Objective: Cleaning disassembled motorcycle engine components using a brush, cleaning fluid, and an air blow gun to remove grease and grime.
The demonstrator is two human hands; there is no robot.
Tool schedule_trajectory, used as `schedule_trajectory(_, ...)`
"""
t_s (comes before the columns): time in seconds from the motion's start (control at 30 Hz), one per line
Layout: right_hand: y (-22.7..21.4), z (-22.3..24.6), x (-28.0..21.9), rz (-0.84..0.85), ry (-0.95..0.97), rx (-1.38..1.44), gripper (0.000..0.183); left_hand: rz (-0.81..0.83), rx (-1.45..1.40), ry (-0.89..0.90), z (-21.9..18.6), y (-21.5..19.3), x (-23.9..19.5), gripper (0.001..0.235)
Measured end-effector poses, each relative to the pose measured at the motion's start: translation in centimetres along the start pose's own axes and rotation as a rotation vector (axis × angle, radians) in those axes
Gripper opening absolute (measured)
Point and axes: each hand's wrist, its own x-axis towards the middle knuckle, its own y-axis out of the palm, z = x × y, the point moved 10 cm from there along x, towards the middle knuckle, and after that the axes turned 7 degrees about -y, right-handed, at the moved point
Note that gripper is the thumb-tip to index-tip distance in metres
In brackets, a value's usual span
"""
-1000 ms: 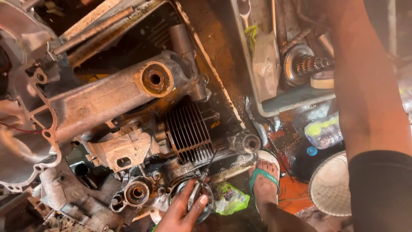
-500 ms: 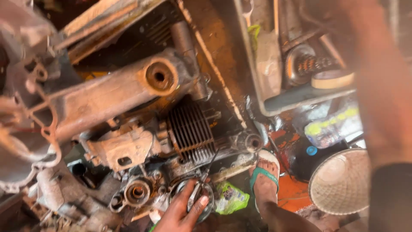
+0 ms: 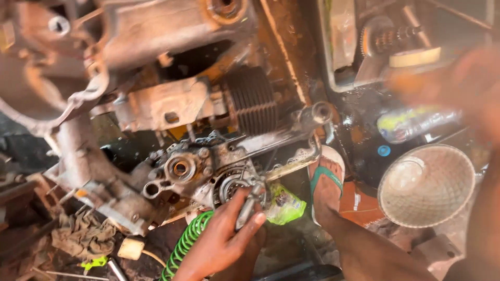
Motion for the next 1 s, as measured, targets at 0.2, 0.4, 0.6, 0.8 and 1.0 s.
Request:
schedule_trajectory(0.2, 18.5, 1.8, -9.6, 0.357, 0.067, 0.176, 0.037, -0.113, -0.012, 0.12, 1.4, -0.1, -4.5, 0.036)
schedule_trajectory(0.4, 28.5, 2.7, -9.8, 0.415, -0.497, -0.199, 0.033, -0.297, -0.266, 0.207, 7.3, -1.6, -4.5, 0.034)
schedule_trajectory(0.6, 30.7, 4.9, -6.4, 0.276, -0.707, -0.435, 0.028, -0.638, -0.369, 0.252, 9.8, -3.7, -7.1, 0.026)
schedule_trajectory(0.8, 34.5, 7.8, -3.6, 0.229, -0.904, -0.928, 0.032, -1.057, -0.135, 0.335, 8.2, -8.7, -8.7, 0.038)
schedule_trajectory(1.0, 34.7, 7.8, -3.0, 0.215, -0.898, -1.142, 0.031, -1.099, 0.068, 0.321, 8.8, -11.8, -4.9, 0.06)
